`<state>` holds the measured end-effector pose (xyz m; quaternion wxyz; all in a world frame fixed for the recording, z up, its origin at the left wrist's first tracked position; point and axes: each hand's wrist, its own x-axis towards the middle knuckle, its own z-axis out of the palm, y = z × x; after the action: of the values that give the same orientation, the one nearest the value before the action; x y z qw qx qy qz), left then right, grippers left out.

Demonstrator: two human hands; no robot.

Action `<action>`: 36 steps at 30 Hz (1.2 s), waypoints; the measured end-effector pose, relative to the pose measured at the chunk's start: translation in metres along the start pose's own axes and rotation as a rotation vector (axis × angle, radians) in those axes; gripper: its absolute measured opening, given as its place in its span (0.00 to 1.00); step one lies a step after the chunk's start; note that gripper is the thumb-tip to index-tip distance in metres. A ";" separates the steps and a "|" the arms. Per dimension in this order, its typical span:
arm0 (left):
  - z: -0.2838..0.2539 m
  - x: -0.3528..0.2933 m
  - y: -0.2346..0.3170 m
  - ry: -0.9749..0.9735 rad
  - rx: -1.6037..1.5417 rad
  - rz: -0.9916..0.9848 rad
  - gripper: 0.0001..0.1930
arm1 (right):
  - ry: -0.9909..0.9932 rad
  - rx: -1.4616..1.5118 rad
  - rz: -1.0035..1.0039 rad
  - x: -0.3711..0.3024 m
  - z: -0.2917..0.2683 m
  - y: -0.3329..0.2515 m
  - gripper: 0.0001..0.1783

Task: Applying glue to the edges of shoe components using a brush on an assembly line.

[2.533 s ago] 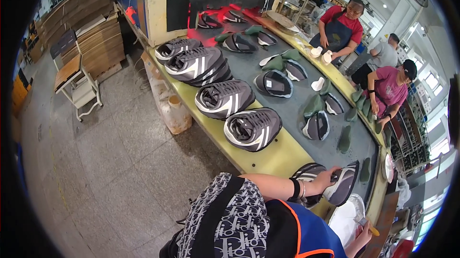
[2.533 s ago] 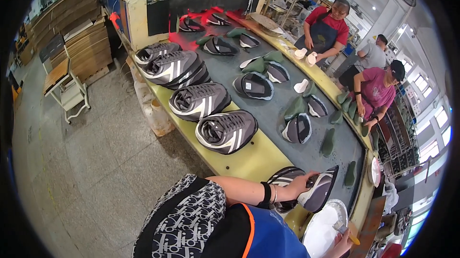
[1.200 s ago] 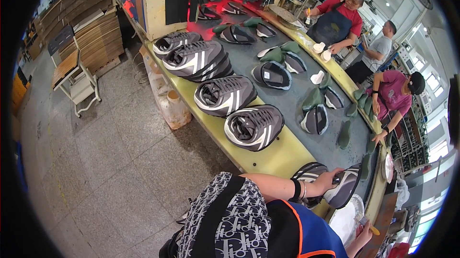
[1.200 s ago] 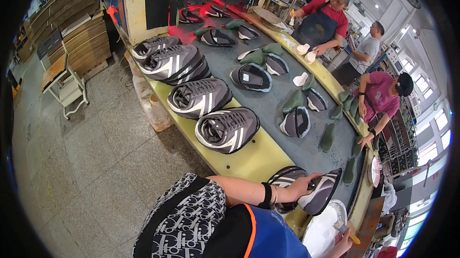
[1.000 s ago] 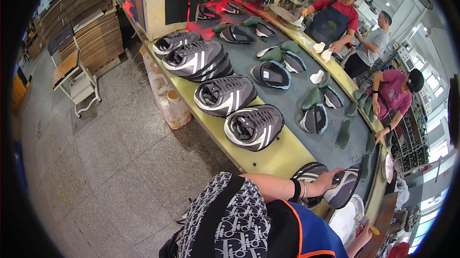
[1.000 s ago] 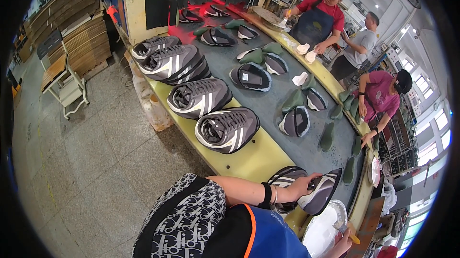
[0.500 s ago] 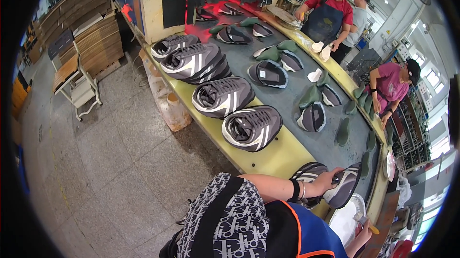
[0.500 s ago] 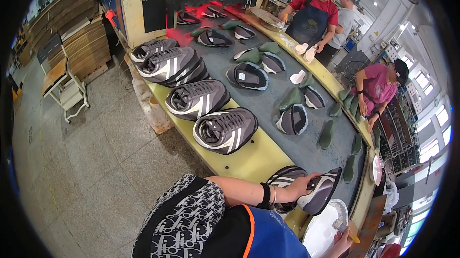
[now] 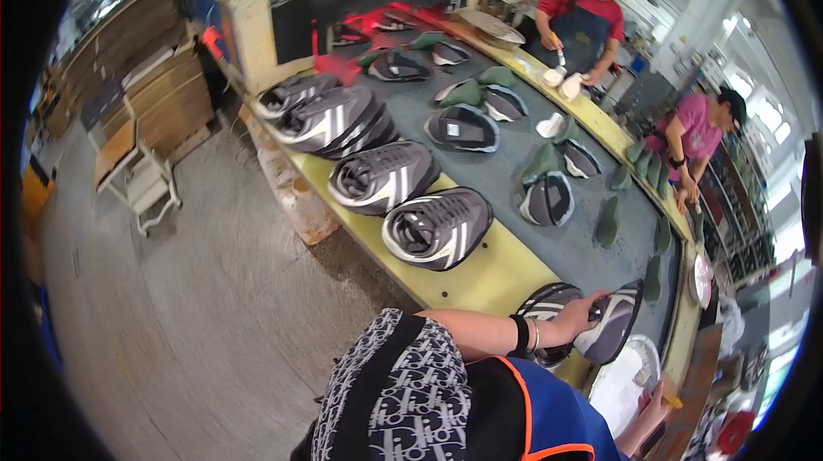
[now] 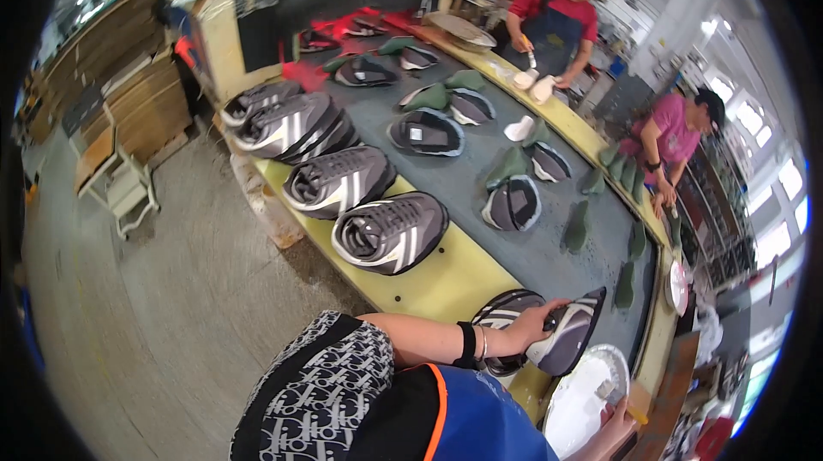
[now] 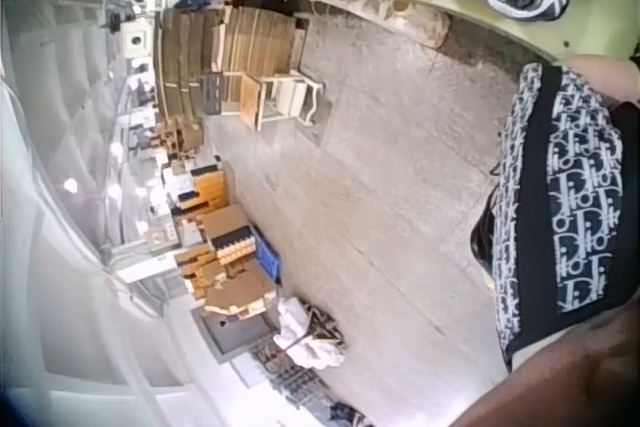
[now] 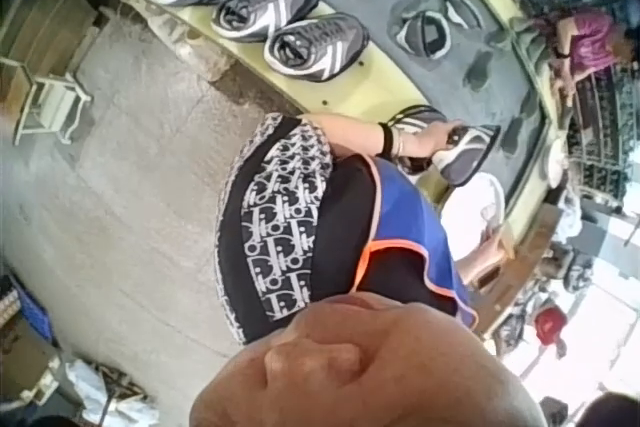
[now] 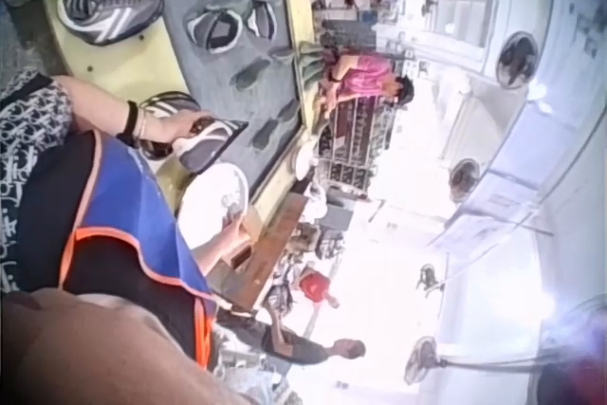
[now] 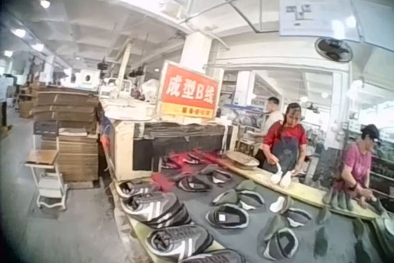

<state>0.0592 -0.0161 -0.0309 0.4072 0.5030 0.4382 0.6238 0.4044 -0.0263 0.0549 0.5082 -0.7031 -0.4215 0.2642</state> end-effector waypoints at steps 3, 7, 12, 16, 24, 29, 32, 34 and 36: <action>-0.001 0.000 -0.005 0.045 -0.089 0.045 0.29 | 0.033 0.025 -0.052 -0.006 -0.003 0.007 0.17; -0.019 0.009 -0.009 -0.207 -0.531 -0.226 0.22 | -0.040 0.159 -0.125 -0.033 -0.006 0.021 0.14; -0.025 0.017 0.025 -0.224 -0.582 -0.260 0.22 | 0.102 0.136 -0.230 -0.061 -0.011 0.003 0.12; -0.011 0.033 0.077 -0.242 -0.462 -0.685 0.17 | 0.206 0.215 -0.268 -0.068 -0.019 -0.015 0.10; 0.037 0.054 0.089 -0.606 -0.308 -1.126 0.18 | 0.100 -0.304 -0.251 -0.054 -0.016 -0.017 0.09; 0.059 0.046 0.095 -0.501 -0.024 -1.166 0.17 | 0.083 -0.139 -0.621 -0.051 -0.006 -0.050 0.09; 0.065 0.041 0.097 -0.628 -0.098 -1.047 0.17 | 0.020 -0.226 -0.596 -0.048 -0.003 -0.053 0.08; 0.064 0.044 0.095 -0.613 -0.184 -1.102 0.19 | 0.023 -0.327 -0.519 -0.047 -0.005 -0.048 0.08; 0.059 0.044 0.093 -0.439 -0.147 -0.943 0.20 | 0.015 -0.298 -0.411 -0.048 -0.008 -0.040 0.07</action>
<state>0.1042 0.0075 0.0764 0.7602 0.3399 0.4764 0.2819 0.3737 -0.0671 0.0926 0.4452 -0.6715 -0.5863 0.0853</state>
